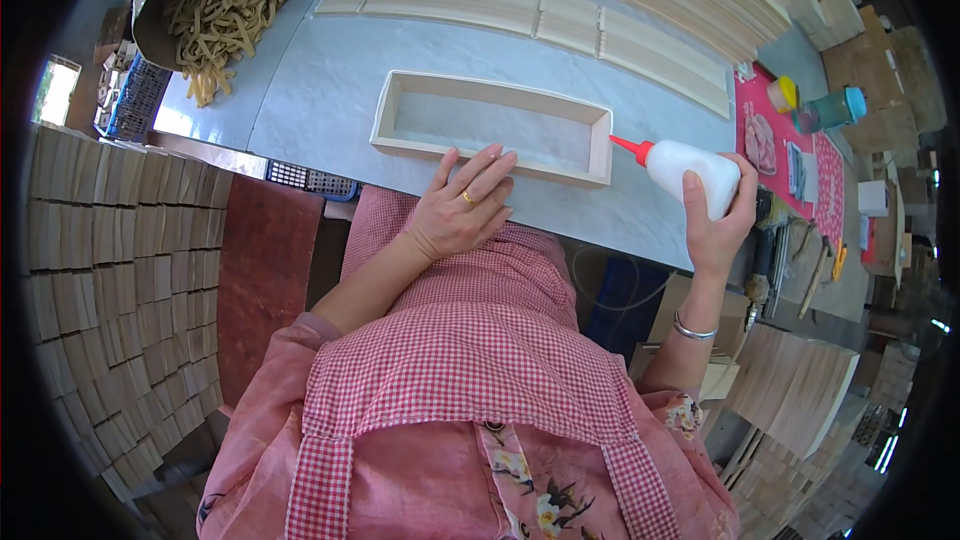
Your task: Assembling small wooden boxes using a nail gun and wood glue at a production workbench.
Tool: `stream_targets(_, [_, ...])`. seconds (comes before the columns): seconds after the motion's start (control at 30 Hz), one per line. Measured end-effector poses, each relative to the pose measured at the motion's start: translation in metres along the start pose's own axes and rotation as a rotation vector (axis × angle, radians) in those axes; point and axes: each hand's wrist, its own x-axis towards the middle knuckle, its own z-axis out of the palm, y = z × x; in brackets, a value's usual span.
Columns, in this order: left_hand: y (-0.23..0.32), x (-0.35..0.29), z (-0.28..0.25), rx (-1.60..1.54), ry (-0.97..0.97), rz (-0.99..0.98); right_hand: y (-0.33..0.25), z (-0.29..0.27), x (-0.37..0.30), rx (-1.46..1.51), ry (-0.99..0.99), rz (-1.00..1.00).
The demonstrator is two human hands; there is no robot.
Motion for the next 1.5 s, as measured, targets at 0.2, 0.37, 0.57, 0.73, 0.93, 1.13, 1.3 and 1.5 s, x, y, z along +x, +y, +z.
stream_targets(0.2, [-0.001,0.000,0.001,-0.007,0.004,0.005,-0.008,-0.021,-0.017,0.004,-0.065,0.035])
stream_targets(0.37, [-0.002,0.000,-0.003,-0.016,0.002,0.000,-0.014,-0.026,-0.024,0.094,-0.090,0.148])
stream_targets(0.57, [0.001,-0.009,-0.017,-0.079,0.090,0.056,-0.055,0.036,-0.032,0.436,-0.098,0.357])
stream_targets(0.73, [-0.001,-0.013,-0.007,-0.054,-0.043,0.051,-0.088,0.121,-0.035,0.499,-0.266,0.072])
stream_targets(0.93, [-0.005,-0.023,0.000,-0.087,-0.020,0.046,-0.112,0.162,-0.030,0.554,-0.316,-0.020])
stream_targets(1.13, [-0.006,-0.023,0.000,-0.088,-0.027,0.043,-0.110,0.158,-0.027,0.482,-0.307,-0.067])
stream_targets(1.3, [-0.004,-0.020,-0.003,-0.092,-0.051,0.021,-0.100,0.131,-0.025,0.420,-0.285,-0.057])
stream_targets(1.5, [-0.002,-0.017,-0.003,-0.075,-0.058,0.011,-0.081,0.097,-0.027,0.345,-0.241,0.000])
